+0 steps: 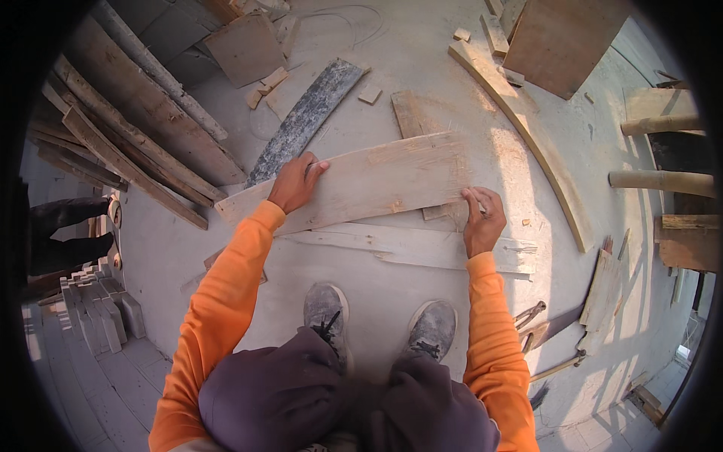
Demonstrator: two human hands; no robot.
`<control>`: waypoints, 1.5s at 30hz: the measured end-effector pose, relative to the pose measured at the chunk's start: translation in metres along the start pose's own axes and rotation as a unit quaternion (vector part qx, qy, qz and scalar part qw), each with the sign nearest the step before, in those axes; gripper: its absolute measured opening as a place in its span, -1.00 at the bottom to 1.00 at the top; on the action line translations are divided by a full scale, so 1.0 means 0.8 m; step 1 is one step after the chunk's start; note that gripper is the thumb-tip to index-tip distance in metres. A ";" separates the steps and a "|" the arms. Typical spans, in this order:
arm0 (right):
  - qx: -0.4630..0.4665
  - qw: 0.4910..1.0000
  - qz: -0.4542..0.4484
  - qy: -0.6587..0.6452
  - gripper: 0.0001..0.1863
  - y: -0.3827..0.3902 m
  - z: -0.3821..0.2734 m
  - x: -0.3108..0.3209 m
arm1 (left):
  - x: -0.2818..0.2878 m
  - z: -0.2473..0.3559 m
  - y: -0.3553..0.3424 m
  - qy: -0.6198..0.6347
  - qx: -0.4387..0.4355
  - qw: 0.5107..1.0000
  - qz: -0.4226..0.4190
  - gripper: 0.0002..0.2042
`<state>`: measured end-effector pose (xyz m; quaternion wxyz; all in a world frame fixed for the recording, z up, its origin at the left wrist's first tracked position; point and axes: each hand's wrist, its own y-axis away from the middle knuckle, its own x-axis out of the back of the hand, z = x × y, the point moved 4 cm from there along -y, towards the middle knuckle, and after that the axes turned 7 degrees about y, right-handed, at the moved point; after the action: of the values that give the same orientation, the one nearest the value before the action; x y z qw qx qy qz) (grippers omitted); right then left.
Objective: The person saws a piece of wood, holds the cut pieces together, and then nails them using a hammer.
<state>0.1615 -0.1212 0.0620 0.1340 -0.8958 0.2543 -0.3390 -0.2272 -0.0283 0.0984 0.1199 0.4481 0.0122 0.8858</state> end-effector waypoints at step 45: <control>0.135 0.899 -0.331 0.255 -0.66 0.071 -0.022 0.142 | 0.011 0.120 -0.043 0.042 -0.176 0.982 0.053 -0.67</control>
<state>0.2021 -0.2317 0.1128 0.0641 -0.7847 -0.0794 -0.6113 -0.1489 -0.0012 0.1584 0.1487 0.3822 -0.1623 0.8975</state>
